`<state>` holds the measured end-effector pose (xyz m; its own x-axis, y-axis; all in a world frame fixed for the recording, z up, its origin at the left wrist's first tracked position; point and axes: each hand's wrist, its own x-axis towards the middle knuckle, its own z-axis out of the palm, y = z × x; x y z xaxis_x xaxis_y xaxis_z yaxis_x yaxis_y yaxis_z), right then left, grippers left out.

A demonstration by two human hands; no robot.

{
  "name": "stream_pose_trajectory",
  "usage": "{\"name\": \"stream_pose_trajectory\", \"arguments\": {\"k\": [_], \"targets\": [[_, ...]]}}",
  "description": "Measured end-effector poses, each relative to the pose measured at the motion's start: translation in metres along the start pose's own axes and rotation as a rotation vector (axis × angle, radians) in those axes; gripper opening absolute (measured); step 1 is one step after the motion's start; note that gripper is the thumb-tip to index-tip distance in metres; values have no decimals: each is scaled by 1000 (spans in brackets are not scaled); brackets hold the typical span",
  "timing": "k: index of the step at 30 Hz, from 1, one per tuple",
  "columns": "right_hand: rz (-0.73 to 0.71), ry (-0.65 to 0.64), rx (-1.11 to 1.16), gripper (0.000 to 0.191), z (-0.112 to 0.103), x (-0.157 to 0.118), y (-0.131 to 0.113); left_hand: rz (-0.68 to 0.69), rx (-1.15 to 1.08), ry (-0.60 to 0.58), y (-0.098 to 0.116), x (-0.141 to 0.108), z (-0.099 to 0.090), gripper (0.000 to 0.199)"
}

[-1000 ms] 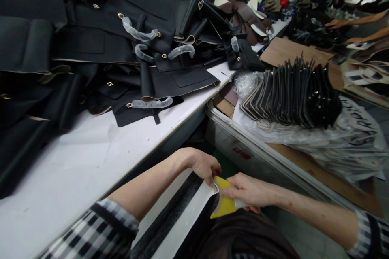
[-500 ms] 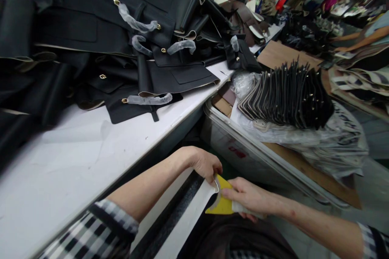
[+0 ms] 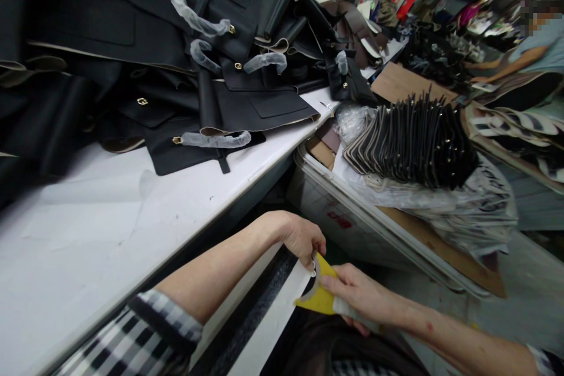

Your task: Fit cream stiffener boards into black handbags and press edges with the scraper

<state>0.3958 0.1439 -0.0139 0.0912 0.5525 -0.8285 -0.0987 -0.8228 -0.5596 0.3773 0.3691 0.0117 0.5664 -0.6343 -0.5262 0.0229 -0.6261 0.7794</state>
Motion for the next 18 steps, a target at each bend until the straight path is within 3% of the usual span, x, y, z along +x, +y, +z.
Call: {"name": "stream_pose_trajectory", "arguments": {"k": [9, 18], "targets": [[0, 9, -76, 44, -5, 1, -7, 26, -46, 51, -6, -1, 2, 39], [4, -34, -73, 52, -3, 8, -9, 1, -17, 78, -7, 4, 2, 37]]}}
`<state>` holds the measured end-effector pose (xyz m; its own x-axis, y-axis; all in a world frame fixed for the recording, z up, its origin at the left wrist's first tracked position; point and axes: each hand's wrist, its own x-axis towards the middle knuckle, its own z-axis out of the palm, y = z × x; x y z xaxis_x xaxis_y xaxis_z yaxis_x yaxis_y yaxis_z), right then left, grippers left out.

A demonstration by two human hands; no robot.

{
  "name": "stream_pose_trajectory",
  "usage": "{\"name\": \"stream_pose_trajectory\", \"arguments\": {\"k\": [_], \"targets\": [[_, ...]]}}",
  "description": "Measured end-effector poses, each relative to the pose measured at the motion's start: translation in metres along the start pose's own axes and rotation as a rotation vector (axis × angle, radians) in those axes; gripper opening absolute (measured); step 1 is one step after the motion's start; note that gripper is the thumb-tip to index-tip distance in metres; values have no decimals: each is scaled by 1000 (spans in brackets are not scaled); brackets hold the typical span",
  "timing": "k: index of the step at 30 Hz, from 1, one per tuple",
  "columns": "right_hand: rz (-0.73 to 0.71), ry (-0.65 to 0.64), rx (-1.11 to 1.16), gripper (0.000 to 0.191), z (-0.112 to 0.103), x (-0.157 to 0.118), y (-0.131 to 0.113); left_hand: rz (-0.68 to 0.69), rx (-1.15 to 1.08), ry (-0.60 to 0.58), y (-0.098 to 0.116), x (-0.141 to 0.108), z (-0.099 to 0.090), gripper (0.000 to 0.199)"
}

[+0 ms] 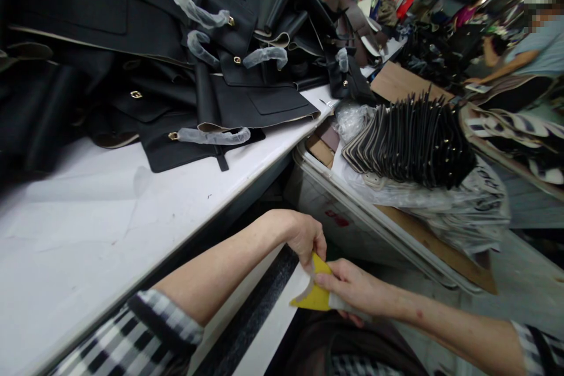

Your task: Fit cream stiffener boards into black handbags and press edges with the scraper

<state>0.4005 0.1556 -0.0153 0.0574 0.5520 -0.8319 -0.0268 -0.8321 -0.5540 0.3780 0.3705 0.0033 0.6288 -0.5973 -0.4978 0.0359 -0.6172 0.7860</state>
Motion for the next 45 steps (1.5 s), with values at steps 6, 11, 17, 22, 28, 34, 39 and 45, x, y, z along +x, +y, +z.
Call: {"name": "stream_pose_trajectory", "arguments": {"k": [6, 11, 17, 22, 28, 34, 39, 45], "targets": [[37, -36, 109, 59, 12, 5, -1, -42, 49, 57, 0, -14, -3, 31], [66, -9, 169, 65, 26, 7, -3, -117, 114, 289, -10, -44, -3, 35], [75, 39, 312, 71, 49, 5, -10, -256, -51, 672, -33, -83, 25, 50], [76, 19, 385, 76, 62, 7, 1, -332, -246, 877, -38, -88, 67, 63], [22, -43, 506, 65, 74, 8, 7, -599, -113, 979, 5, -63, 80, 93], [23, -54, 508, 63, 76, -1, 6, -733, -49, 905, 28, -42, 68, 104], [-193, -23, 436, 66, 67, -22, 39, -742, -142, 886, 17, -45, 70, 102], [-366, 426, 720, 59, 44, -17, 32, -709, -179, 871, 16, -47, 68, 101]]}}
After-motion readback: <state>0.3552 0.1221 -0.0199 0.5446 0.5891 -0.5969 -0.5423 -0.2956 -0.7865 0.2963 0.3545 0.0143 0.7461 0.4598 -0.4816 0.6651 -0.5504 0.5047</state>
